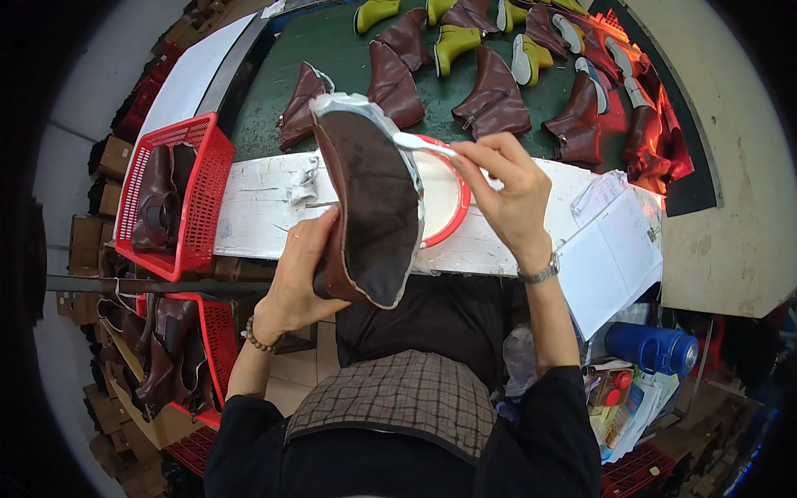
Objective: Applying glue to the interior edges of leather shoe components using a small brush.
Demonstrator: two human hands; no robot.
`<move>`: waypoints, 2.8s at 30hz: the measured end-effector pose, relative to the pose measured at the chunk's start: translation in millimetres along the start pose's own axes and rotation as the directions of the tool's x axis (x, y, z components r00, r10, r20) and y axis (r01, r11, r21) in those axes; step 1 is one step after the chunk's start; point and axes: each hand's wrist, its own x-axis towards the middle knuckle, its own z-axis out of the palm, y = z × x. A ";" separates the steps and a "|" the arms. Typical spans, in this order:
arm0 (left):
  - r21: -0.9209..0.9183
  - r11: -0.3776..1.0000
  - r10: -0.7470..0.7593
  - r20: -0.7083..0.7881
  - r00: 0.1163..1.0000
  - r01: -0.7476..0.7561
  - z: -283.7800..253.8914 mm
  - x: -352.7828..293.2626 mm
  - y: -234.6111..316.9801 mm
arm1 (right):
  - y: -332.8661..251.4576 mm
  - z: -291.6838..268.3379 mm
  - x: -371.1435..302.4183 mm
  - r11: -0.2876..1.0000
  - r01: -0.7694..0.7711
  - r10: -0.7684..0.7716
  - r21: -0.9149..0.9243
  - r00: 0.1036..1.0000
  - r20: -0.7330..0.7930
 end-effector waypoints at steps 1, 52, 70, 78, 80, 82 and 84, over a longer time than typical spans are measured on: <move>-0.003 1.000 0.000 0.002 1.000 0.000 0.9 0.9 -0.5 | -0.7 -1.7 0.6 1.000 -0.004 0.004 -0.002 1.000 0.001; -0.975 0.177 -0.371 0.061 0.927 0.135 8.0 -108.6 -143.6 | -6.2 6.9 -5.1 0.932 -0.104 0.041 0.348 0.982 0.185; -0.966 -0.164 -0.695 0.256 0.672 0.199 24.6 -39.8 -76.6 | -23.5 15.8 8.1 0.916 -0.039 -0.043 0.399 0.980 0.195; -0.977 -0.177 -0.247 0.161 0.955 0.119 33.2 -58.8 -68.8 | -30.3 -6.1 29.5 0.963 0.144 -0.214 0.226 0.923 0.321; -0.973 -0.196 -0.253 0.171 0.952 0.123 46.7 -50.5 -74.5 | -33.3 1.0 36.5 0.946 0.229 -0.300 0.228 0.883 0.360; -0.966 -0.221 -0.247 0.188 0.951 0.134 51.2 -55.6 -80.6 | -27.5 12.2 33.6 0.941 0.137 -0.232 0.308 0.926 0.297; -0.962 -0.235 -0.248 0.200 0.948 0.142 40.5 -75.9 -88.1 | -20.7 14.1 23.2 0.914 0.024 -0.128 0.405 0.965 0.229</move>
